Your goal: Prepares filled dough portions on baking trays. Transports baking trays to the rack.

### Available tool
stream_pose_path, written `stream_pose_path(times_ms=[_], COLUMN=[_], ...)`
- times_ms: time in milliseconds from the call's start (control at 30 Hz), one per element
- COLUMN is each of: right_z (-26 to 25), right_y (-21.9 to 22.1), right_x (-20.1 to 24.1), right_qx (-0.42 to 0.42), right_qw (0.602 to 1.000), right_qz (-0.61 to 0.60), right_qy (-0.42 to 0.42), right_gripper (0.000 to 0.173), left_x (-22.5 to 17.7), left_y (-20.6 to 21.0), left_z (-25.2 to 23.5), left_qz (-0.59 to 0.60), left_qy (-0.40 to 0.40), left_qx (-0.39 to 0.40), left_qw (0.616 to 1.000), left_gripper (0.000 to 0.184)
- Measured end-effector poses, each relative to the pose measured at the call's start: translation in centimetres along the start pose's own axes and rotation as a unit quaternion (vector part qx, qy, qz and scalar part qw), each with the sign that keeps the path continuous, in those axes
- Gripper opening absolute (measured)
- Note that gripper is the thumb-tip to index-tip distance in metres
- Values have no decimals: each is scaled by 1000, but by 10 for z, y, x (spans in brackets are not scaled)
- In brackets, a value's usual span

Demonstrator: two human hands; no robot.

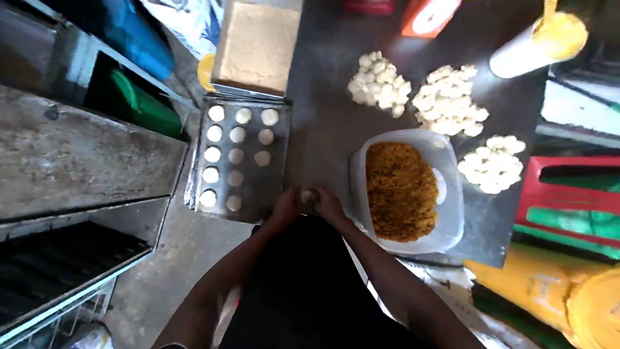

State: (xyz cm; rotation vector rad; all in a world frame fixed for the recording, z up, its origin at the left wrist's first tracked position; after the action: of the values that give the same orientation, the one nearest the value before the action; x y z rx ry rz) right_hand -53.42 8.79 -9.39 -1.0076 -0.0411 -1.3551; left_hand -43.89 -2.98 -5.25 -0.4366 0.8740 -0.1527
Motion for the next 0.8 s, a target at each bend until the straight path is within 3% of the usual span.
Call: stream_pose_path(times_ms=[100, 200, 300, 433, 567, 667, 733, 800], right_z=[17, 28, 13, -17, -32, -29, -28, -18], right_y=[0, -1, 18, 66, 99, 97, 67, -1], right_x=[28, 107, 173, 184, 159, 160, 167, 176], right_qx=[21, 11, -50, -150, -80, 54, 95, 21], right_qw=[999, 990, 958, 877, 868, 898, 922, 936], right_qz=[-49, -68, 18, 136, 251, 244, 176, 81], right_qy=[-13, -122, -282, -435, -421, -363, -331, -341], right_gripper=[40, 34, 34, 39, 52, 60, 54, 41], left_x=[27, 71, 101, 106, 77, 66, 56, 49], left_y=[-69, -135, -174, -188, -178, -164, -159, -156], left_z=[53, 83, 73, 46, 17, -11, -34, -48], left_qz=[26, -13, -51, -79, -86, -89, -82, -77], left_qy=[12, -17, -46, -16, -19, -32, -60, -69], left_qx=[-119, -253, -298, -295, -243, -234, -220, -212], left_qw=[992, 967, 952, 952, 966, 968, 970, 972], left_gripper=[38, 32, 30, 24, 30, 39, 43, 41])
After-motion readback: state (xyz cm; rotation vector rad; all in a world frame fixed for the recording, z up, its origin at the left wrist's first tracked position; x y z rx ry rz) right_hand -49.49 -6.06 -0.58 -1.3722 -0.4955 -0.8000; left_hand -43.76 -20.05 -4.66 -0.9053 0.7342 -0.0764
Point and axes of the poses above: each hand's wrist, its own z-axis away from the middle knuckle, its own y-axis out of the palm, x = y × z, the point moved 10 cm from there along -z, towards the middle knuckle
